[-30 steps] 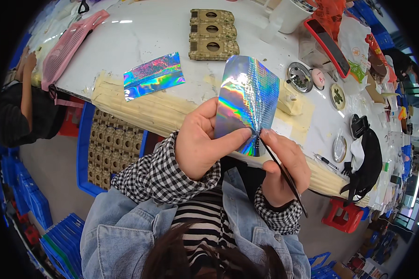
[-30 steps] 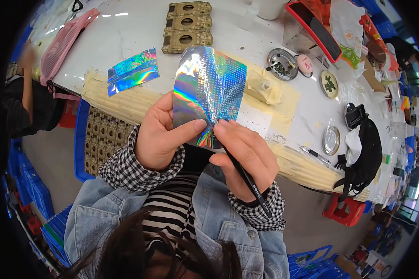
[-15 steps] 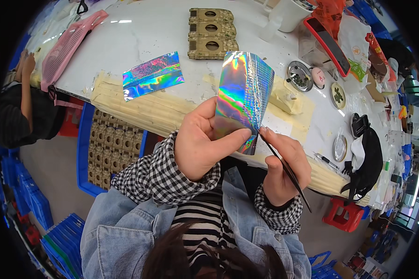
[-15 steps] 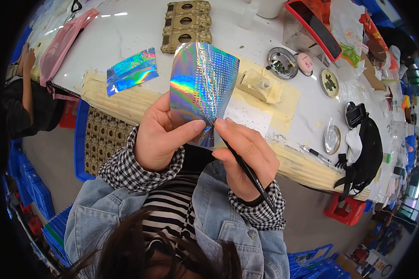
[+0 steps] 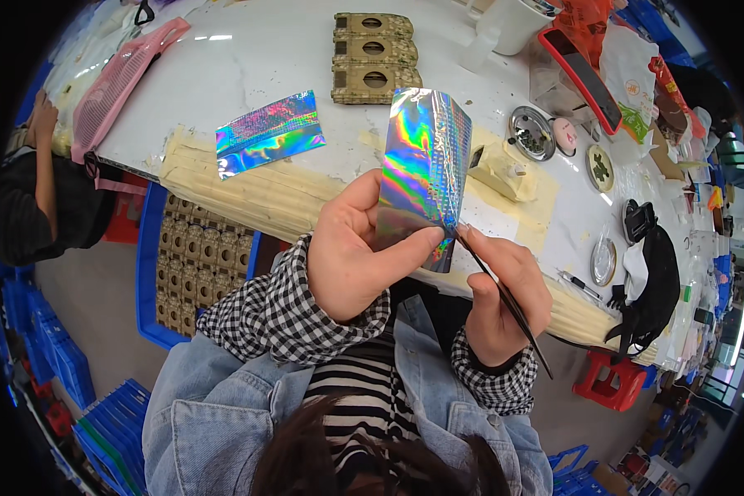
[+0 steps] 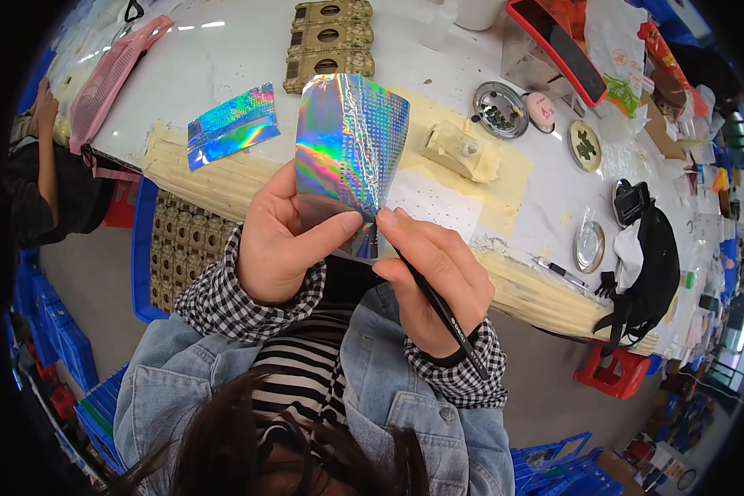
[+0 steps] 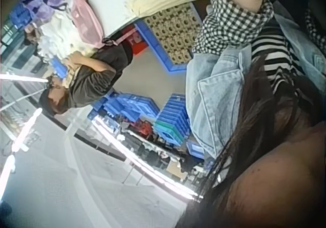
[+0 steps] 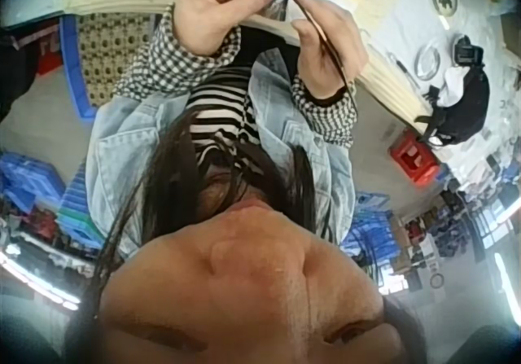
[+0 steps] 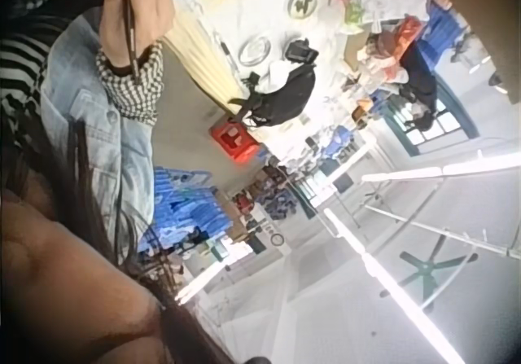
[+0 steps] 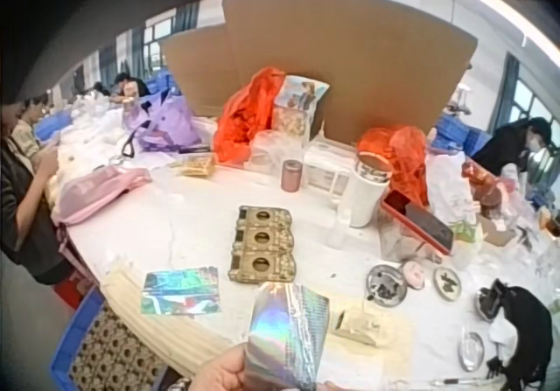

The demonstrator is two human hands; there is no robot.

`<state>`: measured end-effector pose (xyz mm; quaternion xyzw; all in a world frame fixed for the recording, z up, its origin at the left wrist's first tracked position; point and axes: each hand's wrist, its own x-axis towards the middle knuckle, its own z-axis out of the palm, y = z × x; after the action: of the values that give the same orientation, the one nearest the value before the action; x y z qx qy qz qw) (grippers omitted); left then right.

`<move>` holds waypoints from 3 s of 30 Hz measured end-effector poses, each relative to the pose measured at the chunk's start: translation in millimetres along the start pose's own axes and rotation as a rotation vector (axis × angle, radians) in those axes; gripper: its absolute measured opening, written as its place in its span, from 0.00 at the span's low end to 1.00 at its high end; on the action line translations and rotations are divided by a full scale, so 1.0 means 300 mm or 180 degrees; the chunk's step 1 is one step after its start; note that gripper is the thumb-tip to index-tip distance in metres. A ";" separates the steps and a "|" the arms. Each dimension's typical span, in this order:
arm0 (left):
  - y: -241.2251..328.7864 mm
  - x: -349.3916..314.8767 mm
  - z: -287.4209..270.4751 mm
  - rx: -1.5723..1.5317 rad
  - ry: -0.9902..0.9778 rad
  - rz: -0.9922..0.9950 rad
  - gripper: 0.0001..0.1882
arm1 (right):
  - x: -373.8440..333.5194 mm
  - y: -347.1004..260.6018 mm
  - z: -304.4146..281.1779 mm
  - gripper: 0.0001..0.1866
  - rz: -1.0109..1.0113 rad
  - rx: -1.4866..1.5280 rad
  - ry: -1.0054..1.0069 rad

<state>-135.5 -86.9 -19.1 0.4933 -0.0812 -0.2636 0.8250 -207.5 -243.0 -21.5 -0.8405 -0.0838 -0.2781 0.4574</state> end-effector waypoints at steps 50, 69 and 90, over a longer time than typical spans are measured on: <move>-0.011 0.009 -0.006 -0.0062 0.0020 0.0033 0.22 | 0.040 -0.035 -0.035 0.18 0.0032 -0.0103 -0.0340; -0.025 0.012 0.014 -0.0115 0.0140 -0.0059 0.20 | -0.007 0.009 0.004 0.21 -0.0885 -0.0819 -0.0175; -0.036 0.014 0.010 -0.0207 0.0064 -0.0065 0.23 | -0.029 0.032 0.012 0.20 -0.0981 -0.0868 -0.0219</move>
<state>-137.0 -95.4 -27.4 0.4695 -0.0593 -0.2695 0.8387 -209.5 -244.5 -34.8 -0.8809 -0.1885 -0.3247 0.2884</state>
